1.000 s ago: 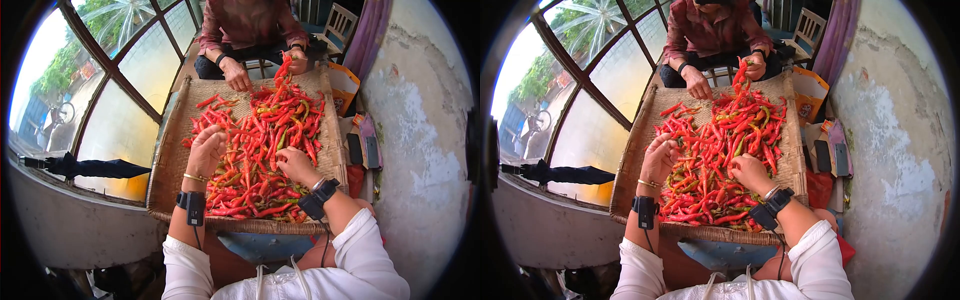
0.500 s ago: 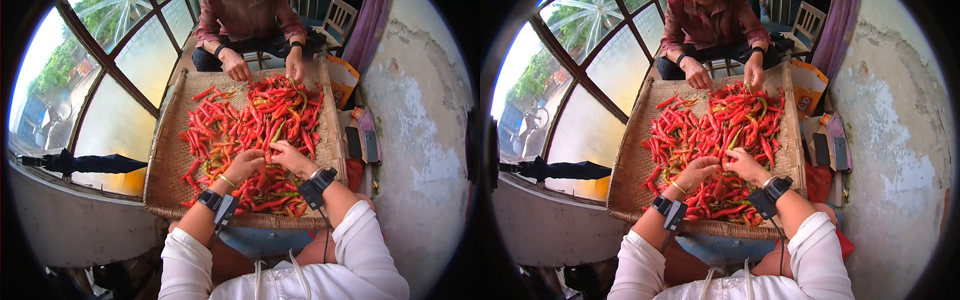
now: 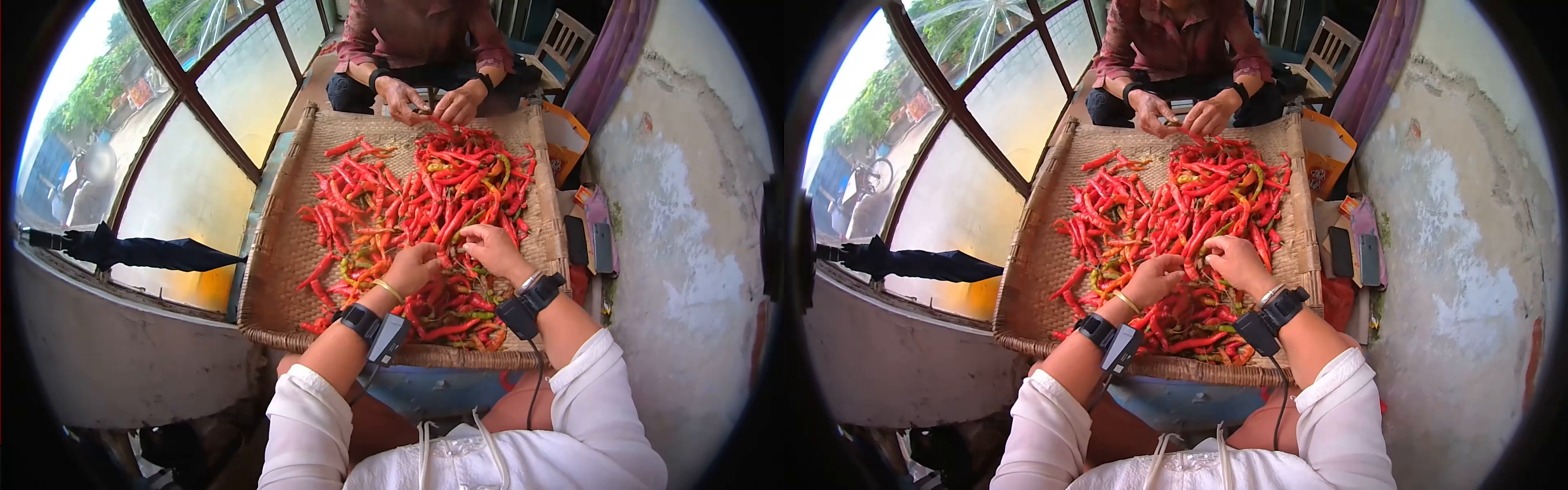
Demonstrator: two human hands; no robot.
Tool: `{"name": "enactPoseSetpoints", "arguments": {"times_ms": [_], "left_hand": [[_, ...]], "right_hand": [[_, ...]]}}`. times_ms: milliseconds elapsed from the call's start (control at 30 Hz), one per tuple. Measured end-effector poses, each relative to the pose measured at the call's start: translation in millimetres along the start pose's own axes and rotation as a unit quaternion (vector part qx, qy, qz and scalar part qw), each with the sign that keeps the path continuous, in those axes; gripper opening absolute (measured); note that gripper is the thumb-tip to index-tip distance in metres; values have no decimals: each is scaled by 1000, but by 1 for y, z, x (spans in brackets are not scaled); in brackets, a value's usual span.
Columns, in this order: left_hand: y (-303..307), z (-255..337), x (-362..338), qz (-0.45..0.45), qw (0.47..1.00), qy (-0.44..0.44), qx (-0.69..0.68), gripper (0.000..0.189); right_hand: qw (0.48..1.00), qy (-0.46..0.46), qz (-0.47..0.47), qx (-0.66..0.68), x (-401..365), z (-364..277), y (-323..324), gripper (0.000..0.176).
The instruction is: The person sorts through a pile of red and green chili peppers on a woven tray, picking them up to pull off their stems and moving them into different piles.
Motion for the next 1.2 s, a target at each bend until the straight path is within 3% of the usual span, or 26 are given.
{"name": "enactPoseSetpoints", "arguments": {"times_ms": [67, 167, 267, 433, 533, 600, 667, 733, 800, 867, 1033, 1100, 1200], "left_hand": [[1, 2, -2, 0, 1000, -7, 26, 33], [2, 3, -1, 7, 999, -20, 43, 34], [4, 4, 0, 14, 999, -28, 41, 36], [13, 11, -3, 47, 998, -3, 41, 37], [18, 29, -7, 77, 991, -58, 97, 36], [6, 35, -9, 1, 995, -67, 78, 32], [1, 26, -6, 8, 993, -75, 89, 28], [3, 36, -8, 28, 984, -124, 128, 25], [4, 37, -9, 26, 985, -103, 134, 20], [5, 29, -7, 26, 999, -14, -27, 19], [19, 30, -13, 65, 973, 80, -207, 24], [7, 21, -14, -37, 940, 153, -303, 20], [0, 15, -16, -71, 950, 188, -238, 16]], "right_hand": [[998, 1, -3, -56, 3, -7, 0, 33], [968, 42, -40, -243, 12, -20, -15, 48], [945, 21, -67, -320, 19, -9, -30, 43], [938, 33, -44, -341, 24, -4, -30, 30], [962, 66, -35, -263, 12, -17, -27, 22], [987, 76, -25, -142, 3, -29, -23, 16], [986, 81, -27, -143, -6, -33, -22, 13], [965, 143, -6, -221, -11, -38, -23, 12], [957, 174, -13, -232, -16, -44, -25, 10], [954, 166, 12, -248, -18, -51, -21, 8], [950, 231, 18, -207, -32, -78, -18, 4], [945, 265, 3, -194, -36, -80, -26, 8], [926, 324, -35, -191, -43, -87, -35, 5]]}}
Point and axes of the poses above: each hand's wrist, its own x-axis towards the middle knuckle, its own y-axis out of the back of the hand, z = x × y, the point moved 8 cm from there along x, towards the middle knuckle, and after that the axes turned 4 degrees about z, right-handed, at the moved point
